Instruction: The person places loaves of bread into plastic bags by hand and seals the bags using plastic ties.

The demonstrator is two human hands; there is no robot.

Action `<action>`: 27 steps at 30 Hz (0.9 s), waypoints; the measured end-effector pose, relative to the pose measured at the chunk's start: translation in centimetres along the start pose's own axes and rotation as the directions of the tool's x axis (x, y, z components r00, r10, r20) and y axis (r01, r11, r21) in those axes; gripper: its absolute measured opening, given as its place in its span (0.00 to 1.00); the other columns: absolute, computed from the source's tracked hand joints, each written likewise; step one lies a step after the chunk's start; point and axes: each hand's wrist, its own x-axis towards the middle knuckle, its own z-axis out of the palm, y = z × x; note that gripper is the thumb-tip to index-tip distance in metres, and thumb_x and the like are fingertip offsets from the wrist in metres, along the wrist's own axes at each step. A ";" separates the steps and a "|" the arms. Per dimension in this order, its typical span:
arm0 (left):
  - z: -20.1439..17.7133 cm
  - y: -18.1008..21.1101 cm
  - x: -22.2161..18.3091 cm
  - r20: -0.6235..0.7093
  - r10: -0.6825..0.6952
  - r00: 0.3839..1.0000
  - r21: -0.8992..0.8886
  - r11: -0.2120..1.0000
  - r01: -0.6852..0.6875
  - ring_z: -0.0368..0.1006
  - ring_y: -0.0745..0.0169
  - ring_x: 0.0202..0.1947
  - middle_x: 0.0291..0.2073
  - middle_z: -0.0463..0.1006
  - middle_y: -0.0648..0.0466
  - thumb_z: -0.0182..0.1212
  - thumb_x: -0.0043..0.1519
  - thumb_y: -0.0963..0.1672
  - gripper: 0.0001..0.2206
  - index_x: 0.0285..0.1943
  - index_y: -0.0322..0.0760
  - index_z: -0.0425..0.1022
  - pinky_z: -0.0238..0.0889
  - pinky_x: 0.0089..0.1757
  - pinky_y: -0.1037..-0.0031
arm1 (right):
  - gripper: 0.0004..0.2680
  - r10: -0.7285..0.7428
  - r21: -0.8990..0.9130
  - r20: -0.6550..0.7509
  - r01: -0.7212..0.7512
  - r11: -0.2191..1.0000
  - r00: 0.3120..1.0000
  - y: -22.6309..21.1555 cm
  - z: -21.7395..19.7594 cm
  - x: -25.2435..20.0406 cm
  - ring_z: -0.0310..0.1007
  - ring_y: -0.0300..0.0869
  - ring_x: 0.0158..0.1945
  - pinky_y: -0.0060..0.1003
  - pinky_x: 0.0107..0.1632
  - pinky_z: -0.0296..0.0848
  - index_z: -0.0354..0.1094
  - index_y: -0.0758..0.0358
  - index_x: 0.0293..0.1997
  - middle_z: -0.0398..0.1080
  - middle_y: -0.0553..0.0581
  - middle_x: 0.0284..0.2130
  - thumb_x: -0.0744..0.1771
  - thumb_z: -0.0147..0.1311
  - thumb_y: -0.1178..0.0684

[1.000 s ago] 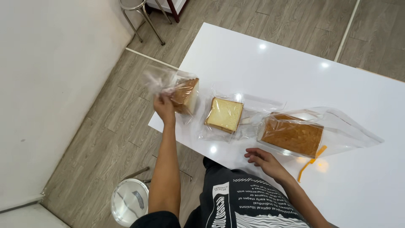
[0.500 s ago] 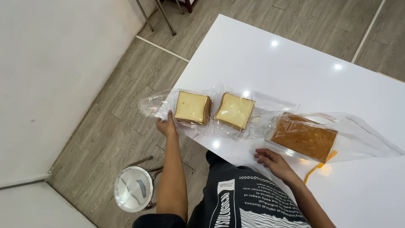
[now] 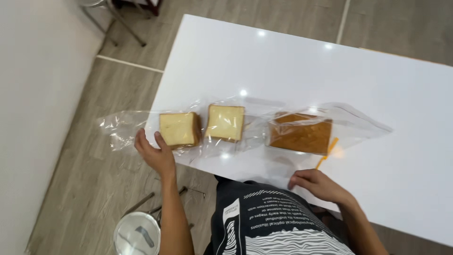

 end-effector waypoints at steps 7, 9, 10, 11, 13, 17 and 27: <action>4.2 14.3 -4.3 0.651 0.343 0.677 -0.558 0.821 0.121 0.76 0.41 0.59 0.52 0.82 0.44 0.76 0.56 0.42 0.21 0.59 0.38 0.80 0.63 0.60 0.53 | 0.11 -0.047 0.177 -0.753 0.270 0.946 0.656 4.4 -7.3 -6.0 0.74 0.44 0.38 0.38 0.48 0.72 0.75 0.69 0.55 0.76 0.63 0.31 0.67 0.60 0.65; 6.0 17.9 -5.5 0.667 0.462 0.584 -0.625 0.774 0.101 0.59 0.31 0.71 0.67 0.68 0.37 0.81 0.48 0.48 0.45 0.76 0.36 0.62 0.45 0.68 0.41 | 0.26 -0.160 0.134 -0.814 0.448 0.884 0.558 4.7 -8.1 -4.1 0.70 0.45 0.52 0.39 0.57 0.71 0.60 0.70 0.69 0.70 0.62 0.51 0.62 0.65 0.64; 6.9 19.4 -5.4 0.658 0.476 0.583 -0.636 0.766 0.092 0.59 0.31 0.71 0.67 0.68 0.37 0.81 0.48 0.48 0.45 0.76 0.36 0.62 0.45 0.68 0.41 | 0.26 -0.167 0.125 -0.821 0.457 0.881 0.545 3.4 -7.9 -3.2 0.70 0.45 0.52 0.39 0.57 0.71 0.60 0.70 0.69 0.70 0.62 0.51 0.62 0.65 0.64; 7.6 21.0 -5.3 0.629 0.542 0.557 -0.651 0.759 -0.003 0.59 0.33 0.72 0.67 0.69 0.41 0.80 0.50 0.50 0.42 0.74 0.39 0.65 0.39 0.68 0.35 | 0.27 -0.217 0.080 -0.828 0.493 0.866 0.516 2.1 -7.6 -2.3 0.69 0.45 0.55 0.38 0.59 0.71 0.60 0.69 0.69 0.69 0.60 0.55 0.62 0.67 0.63; 9.2 22.5 -5.2 0.600 0.605 0.524 -0.662 0.743 -0.099 0.59 0.36 0.73 0.67 0.70 0.45 0.78 0.52 0.52 0.38 0.72 0.41 0.68 0.33 0.67 0.30 | 0.28 -0.267 0.037 -0.833 0.530 0.847 0.485 1.3 -7.8 -1.4 0.68 0.44 0.59 0.38 0.61 0.71 0.60 0.67 0.69 0.68 0.58 0.59 0.61 0.68 0.62; 11.7 21.1 -2.4 0.479 0.570 0.668 -0.705 0.703 -0.095 0.81 0.63 0.40 0.31 0.84 0.64 0.78 0.55 0.47 0.06 0.34 0.50 0.84 0.40 0.69 0.50 | 0.03 -0.388 -0.130 -0.869 0.614 0.779 0.307 2.3 -9.6 -1.9 0.78 0.45 0.46 0.38 0.55 0.76 0.75 0.71 0.44 0.76 0.64 0.40 0.70 0.61 0.61; 4.4 32.5 -1.3 0.479 0.840 0.254 -0.686 0.539 -0.489 0.64 0.33 0.69 0.64 0.73 0.38 0.77 0.48 0.58 0.52 0.79 0.34 0.56 0.35 0.67 0.27 | 0.33 -0.225 0.086 -0.839 0.530 0.843 0.495 2.9 -8.5 -4.9 0.66 0.44 0.55 0.37 0.59 0.69 0.51 0.67 0.76 0.64 0.63 0.59 0.61 0.64 0.62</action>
